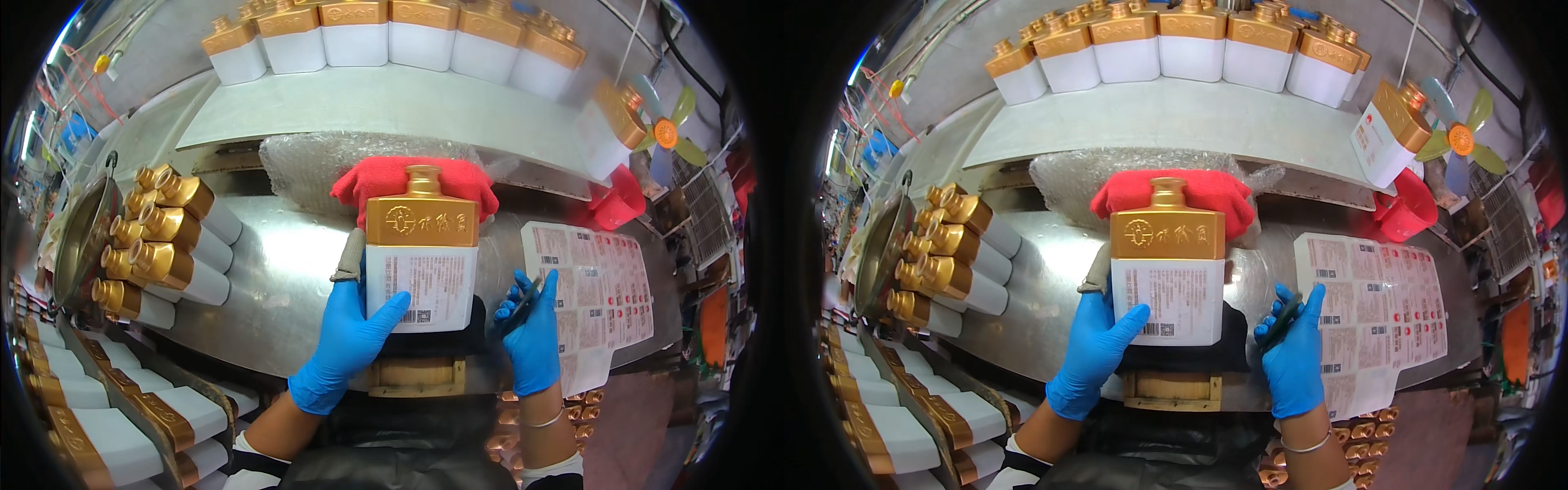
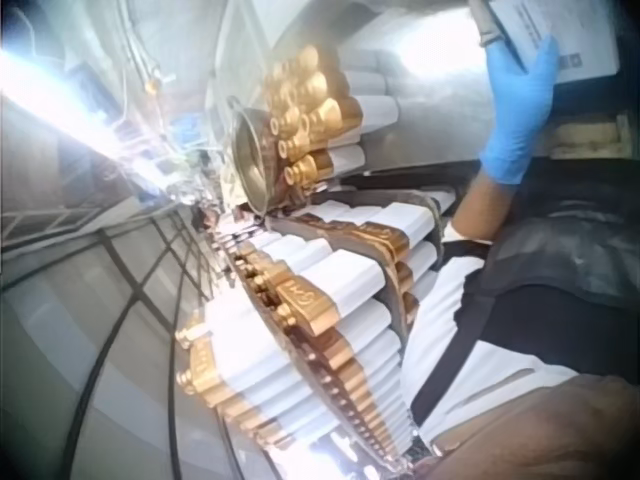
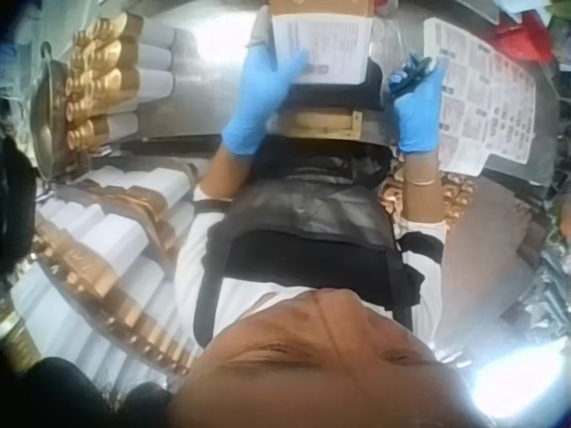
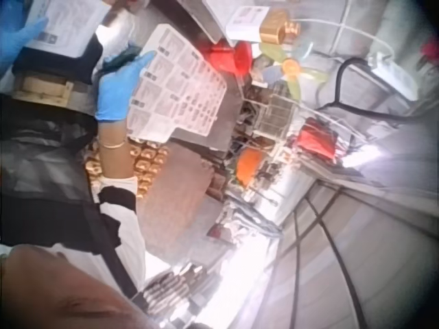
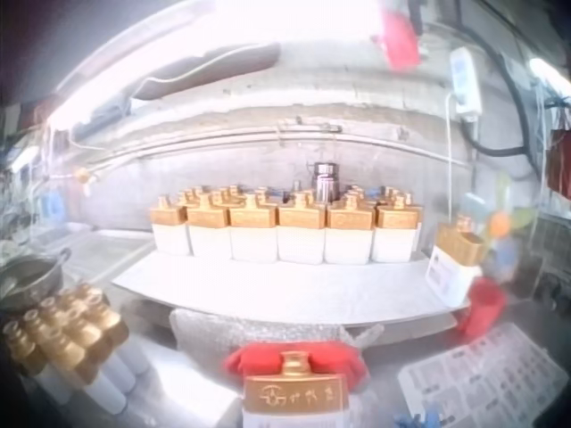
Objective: The person applies labels to white and gold containers. They pick up a container, place it on a wooden stand, peel a label from a sheet, and carefully align and smooth it onto the container's body. The person repeats this process for multiple containers, occasionally wiping the surface with a cloth before application.
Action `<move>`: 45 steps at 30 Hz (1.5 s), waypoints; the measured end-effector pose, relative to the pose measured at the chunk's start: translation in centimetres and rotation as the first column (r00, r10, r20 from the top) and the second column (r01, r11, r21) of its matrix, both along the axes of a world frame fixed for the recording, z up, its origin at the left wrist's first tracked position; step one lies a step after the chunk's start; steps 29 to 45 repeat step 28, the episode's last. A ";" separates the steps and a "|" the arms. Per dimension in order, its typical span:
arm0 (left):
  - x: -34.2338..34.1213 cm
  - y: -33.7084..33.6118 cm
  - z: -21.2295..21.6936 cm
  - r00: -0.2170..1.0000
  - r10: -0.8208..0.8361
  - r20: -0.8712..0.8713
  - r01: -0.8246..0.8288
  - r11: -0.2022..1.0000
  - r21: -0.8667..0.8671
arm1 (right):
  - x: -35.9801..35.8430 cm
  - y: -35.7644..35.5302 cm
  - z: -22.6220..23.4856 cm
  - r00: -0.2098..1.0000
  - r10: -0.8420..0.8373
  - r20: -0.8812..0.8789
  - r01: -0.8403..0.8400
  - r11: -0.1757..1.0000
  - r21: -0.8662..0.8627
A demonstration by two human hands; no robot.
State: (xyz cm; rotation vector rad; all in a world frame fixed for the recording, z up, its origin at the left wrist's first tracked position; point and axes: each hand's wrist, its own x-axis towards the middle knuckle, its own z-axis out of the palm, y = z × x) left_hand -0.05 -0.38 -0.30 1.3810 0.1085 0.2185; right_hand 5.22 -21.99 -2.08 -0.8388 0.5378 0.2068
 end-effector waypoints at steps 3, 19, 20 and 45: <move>0.1 -0.4 0.2 0.999 0.000 -0.049 0.000 1.000 0.000 | -0.1 2.0 2.4 0.990 -0.066 0.129 0.077 0.994 -0.084; 1.2 1.3 -1.3 0.998 0.011 -0.059 0.006 0.962 0.272 | 0.9 2.6 6.5 0.266 0.885 0.381 0.718 0.082 -0.692; 1.5 1.6 -1.5 0.998 0.037 -0.043 -0.024 0.964 0.266 | 0.9 2.3 6.5 0.164 0.957 0.237 0.784 0.019 -0.621; 2.2 1.3 -2.0 0.989 0.114 0.098 -0.133 0.967 0.217 | 0.0 2.1 8.4 -0.057 0.996 0.072 0.658 0.092 -0.748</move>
